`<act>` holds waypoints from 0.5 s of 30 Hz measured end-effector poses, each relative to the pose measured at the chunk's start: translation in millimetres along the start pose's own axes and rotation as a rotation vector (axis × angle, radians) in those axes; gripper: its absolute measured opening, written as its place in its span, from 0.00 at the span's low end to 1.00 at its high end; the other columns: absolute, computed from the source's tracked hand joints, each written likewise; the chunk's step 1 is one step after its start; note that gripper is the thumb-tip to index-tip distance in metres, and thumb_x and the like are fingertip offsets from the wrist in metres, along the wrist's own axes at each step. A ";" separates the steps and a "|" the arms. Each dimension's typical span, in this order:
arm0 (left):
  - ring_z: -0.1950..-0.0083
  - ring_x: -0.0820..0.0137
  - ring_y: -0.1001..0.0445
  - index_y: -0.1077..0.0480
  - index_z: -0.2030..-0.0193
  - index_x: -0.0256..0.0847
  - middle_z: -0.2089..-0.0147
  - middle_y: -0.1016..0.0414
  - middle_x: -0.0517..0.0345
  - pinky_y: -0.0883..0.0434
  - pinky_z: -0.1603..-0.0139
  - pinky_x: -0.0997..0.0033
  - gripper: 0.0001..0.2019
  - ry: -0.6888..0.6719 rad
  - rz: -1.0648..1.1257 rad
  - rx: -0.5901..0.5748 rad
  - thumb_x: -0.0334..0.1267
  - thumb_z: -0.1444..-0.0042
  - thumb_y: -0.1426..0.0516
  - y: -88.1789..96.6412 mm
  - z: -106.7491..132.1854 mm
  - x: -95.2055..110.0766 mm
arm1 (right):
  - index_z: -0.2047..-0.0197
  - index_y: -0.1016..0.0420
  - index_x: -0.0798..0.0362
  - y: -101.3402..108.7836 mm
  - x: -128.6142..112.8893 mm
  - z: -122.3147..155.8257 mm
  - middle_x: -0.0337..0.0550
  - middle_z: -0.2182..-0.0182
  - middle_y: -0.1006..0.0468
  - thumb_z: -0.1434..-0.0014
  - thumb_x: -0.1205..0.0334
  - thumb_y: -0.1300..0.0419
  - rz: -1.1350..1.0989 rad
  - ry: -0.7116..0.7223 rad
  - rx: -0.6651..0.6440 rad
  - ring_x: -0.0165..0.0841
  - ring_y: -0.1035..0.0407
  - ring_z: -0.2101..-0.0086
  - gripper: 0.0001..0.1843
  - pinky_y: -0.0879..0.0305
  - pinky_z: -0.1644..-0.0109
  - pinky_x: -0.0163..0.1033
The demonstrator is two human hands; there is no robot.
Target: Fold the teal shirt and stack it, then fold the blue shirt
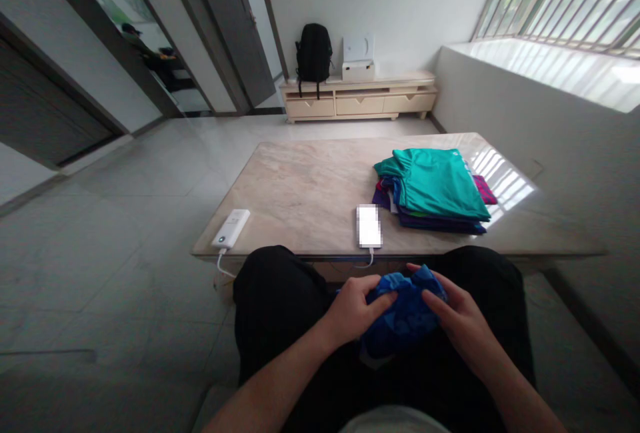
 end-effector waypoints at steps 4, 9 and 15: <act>0.64 0.68 0.26 0.22 0.60 0.36 0.65 0.22 0.57 0.34 0.63 0.73 0.20 -0.007 -0.106 0.006 0.49 0.31 0.47 0.4 2.6 1.4 | 0.50 0.16 0.52 4.1 -21.2 -0.9 0.48 0.52 0.15 0.43 0.44 0.31 0.294 0.164 0.091 0.43 0.21 0.53 0.24 0.26 0.49 0.41; 0.61 0.65 0.22 0.26 0.60 0.39 0.64 0.21 0.57 0.35 0.60 0.72 0.07 -0.058 -0.308 -0.004 0.36 0.35 0.45 -0.4 4.7 -2.2 | 0.53 0.17 0.48 4.4 -49.1 3.3 0.44 0.56 0.14 0.36 0.47 0.37 0.442 0.349 0.161 0.43 0.20 0.52 0.16 0.27 0.43 0.43; 0.52 0.61 0.21 0.26 0.53 0.41 0.55 0.19 0.55 0.32 0.52 0.69 0.13 -0.086 -0.369 -0.019 0.27 0.44 0.44 -4.3 4.4 -9.1 | 0.48 0.18 0.42 -18.0 -74.8 26.6 0.39 0.52 0.15 0.31 0.60 0.42 0.589 0.691 0.012 0.36 0.20 0.53 0.13 0.27 0.46 0.36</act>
Point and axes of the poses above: each hand's wrist, its own z-axis away from the middle knuckle, its own y-axis out of the back of the hand, x = y × z, the point moved 9 cm from there along -z, towards the middle knuckle
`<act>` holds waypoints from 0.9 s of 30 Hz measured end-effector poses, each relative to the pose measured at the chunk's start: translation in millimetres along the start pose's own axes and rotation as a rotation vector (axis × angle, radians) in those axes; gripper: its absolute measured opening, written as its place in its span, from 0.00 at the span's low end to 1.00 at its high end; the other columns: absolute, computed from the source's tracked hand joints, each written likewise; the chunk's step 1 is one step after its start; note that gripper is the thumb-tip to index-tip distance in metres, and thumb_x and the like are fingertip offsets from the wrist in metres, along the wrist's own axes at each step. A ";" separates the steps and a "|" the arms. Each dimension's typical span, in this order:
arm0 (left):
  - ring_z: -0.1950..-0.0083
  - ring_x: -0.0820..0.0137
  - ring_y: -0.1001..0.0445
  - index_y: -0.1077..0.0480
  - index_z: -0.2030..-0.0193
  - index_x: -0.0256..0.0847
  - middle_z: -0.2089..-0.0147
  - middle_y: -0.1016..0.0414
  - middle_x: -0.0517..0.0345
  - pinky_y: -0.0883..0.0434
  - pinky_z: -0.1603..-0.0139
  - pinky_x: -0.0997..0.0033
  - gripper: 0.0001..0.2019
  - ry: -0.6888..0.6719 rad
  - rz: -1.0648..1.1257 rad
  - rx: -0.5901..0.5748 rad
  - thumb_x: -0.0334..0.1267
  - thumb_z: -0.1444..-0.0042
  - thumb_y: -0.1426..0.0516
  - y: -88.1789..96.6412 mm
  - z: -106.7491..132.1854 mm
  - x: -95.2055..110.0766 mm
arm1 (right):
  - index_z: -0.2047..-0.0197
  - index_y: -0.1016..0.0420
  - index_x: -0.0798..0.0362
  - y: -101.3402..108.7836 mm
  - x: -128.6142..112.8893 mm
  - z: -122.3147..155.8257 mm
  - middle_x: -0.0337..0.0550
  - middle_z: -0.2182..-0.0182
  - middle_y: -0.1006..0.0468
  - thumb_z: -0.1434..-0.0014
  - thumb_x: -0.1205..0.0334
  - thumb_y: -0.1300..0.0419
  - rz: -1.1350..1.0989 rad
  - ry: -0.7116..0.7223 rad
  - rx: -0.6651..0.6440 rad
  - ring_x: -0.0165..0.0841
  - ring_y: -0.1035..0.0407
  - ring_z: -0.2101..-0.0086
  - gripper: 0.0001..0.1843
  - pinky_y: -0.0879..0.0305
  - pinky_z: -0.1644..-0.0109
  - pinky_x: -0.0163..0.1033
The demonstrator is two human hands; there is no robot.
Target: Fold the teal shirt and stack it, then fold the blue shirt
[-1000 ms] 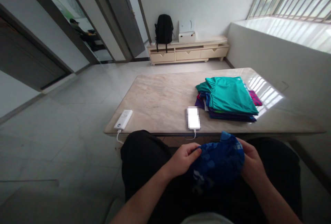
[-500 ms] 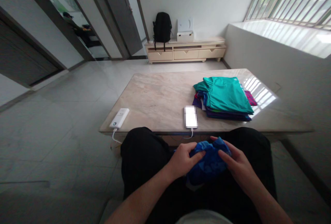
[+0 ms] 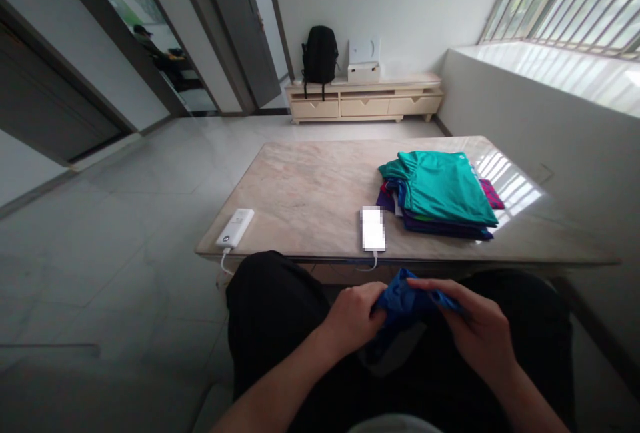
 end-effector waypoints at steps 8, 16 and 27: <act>0.47 0.64 0.23 0.23 0.52 0.37 0.49 0.21 0.50 0.31 0.44 0.69 0.10 -0.160 0.268 0.063 0.32 0.35 0.45 19.8 3.3 22.8 | 0.48 0.20 0.42 3.6 -5.8 1.8 0.37 0.47 0.16 0.31 0.67 0.43 -0.005 0.088 -0.007 0.34 0.21 0.48 0.15 0.29 0.41 0.34; 0.56 0.67 0.21 0.20 0.52 0.39 0.56 0.17 0.54 0.28 0.53 0.71 0.11 -0.002 0.423 0.084 0.42 0.34 0.40 17.9 2.7 7.0 | 0.47 0.23 0.42 -10.2 0.8 6.6 0.36 0.47 0.17 0.31 0.69 0.42 0.029 0.139 -0.163 0.32 0.20 0.49 0.15 0.27 0.44 0.32; 0.55 0.66 0.22 0.24 0.48 0.40 0.53 0.20 0.54 0.29 0.55 0.71 0.12 0.010 0.303 0.017 0.38 0.38 0.39 -1.7 2.5 8.0 | 0.45 0.23 0.41 -12.5 5.5 10.6 0.37 0.46 0.17 0.30 0.67 0.42 0.010 0.109 -0.157 0.31 0.22 0.48 0.16 0.28 0.42 0.33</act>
Point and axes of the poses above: each hand's wrist, its own z-axis away from the middle knuckle, its own y-axis out of the back of the hand, x = y × z, the point moved 9 cm from there along -z, towards the middle knuckle
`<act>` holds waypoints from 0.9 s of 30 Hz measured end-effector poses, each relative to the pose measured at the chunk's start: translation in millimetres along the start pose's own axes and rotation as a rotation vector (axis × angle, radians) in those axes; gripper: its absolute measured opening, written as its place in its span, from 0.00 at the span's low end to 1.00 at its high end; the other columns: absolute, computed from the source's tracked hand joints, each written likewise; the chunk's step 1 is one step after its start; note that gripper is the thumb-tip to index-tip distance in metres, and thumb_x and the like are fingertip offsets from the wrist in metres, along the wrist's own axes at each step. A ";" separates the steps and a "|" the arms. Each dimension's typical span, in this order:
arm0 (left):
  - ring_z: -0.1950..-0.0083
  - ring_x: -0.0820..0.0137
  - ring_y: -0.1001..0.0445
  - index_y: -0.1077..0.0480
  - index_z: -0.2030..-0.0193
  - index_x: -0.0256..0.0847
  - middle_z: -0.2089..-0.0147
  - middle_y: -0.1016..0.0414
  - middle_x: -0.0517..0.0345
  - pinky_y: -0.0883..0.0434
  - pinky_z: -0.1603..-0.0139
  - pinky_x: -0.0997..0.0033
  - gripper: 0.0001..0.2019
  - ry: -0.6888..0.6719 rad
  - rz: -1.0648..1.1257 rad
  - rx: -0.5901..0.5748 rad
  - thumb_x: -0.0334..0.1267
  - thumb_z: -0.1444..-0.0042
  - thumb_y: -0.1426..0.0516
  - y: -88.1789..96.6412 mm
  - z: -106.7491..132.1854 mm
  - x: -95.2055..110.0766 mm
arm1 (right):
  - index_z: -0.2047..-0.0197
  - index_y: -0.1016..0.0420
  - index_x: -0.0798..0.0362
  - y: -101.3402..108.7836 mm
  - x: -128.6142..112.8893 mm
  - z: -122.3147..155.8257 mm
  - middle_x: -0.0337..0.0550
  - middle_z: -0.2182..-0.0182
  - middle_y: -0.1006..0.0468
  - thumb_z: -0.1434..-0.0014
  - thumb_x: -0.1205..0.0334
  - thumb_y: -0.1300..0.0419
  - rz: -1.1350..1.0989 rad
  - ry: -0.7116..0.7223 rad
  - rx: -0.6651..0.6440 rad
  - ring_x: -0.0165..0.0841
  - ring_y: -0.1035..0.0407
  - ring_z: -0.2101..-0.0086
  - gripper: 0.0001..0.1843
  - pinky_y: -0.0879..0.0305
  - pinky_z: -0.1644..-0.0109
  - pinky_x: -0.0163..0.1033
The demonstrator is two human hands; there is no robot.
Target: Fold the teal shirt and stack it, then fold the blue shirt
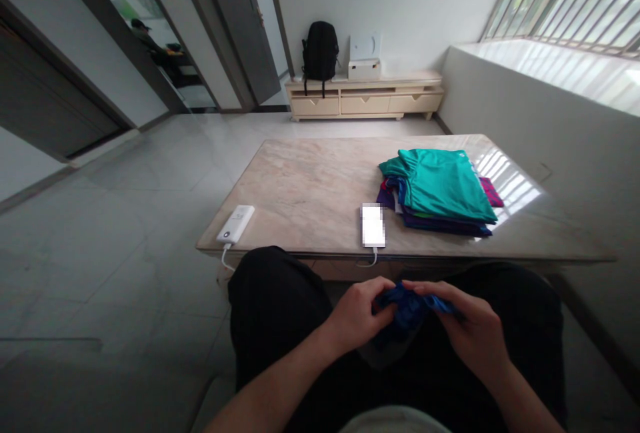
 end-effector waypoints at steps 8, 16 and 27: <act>0.61 0.70 0.27 0.26 0.60 0.37 0.63 0.25 0.58 0.32 0.58 0.73 0.06 -0.007 0.106 0.196 0.35 0.37 0.44 41.6 6.5 14.0 | 0.44 0.21 0.42 7.3 17.5 2.0 0.37 0.45 0.18 0.31 0.60 0.41 0.058 -0.179 0.016 0.35 0.20 0.49 0.14 0.24 0.45 0.35; 0.64 0.72 0.32 0.26 0.59 0.37 0.64 0.28 0.57 0.33 0.62 0.73 0.07 -0.072 0.246 0.104 0.38 0.35 0.42 57.8 34.5 52.2 | 0.40 0.23 0.48 -11.9 36.4 12.6 0.44 0.58 0.15 0.31 0.52 0.41 -0.160 -0.386 -0.201 0.35 0.19 0.57 0.20 0.22 0.50 0.40; 0.62 0.70 0.28 0.24 0.58 0.40 0.63 0.25 0.55 0.31 0.58 0.71 0.03 -0.231 0.342 0.003 0.33 0.35 0.40 50.9 51.3 81.9 | 0.49 0.17 0.50 -98.0 38.9 17.6 0.45 0.54 0.16 0.40 0.61 0.34 -0.261 -0.333 -0.295 0.42 0.21 0.54 0.16 0.24 0.48 0.43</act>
Point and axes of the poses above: each hand's wrist, its own z-axis away from the middle knuckle, its own y-axis out of the back of the hand, x = y × z, the point moved 9 cm from there along -z, towards the middle knuckle
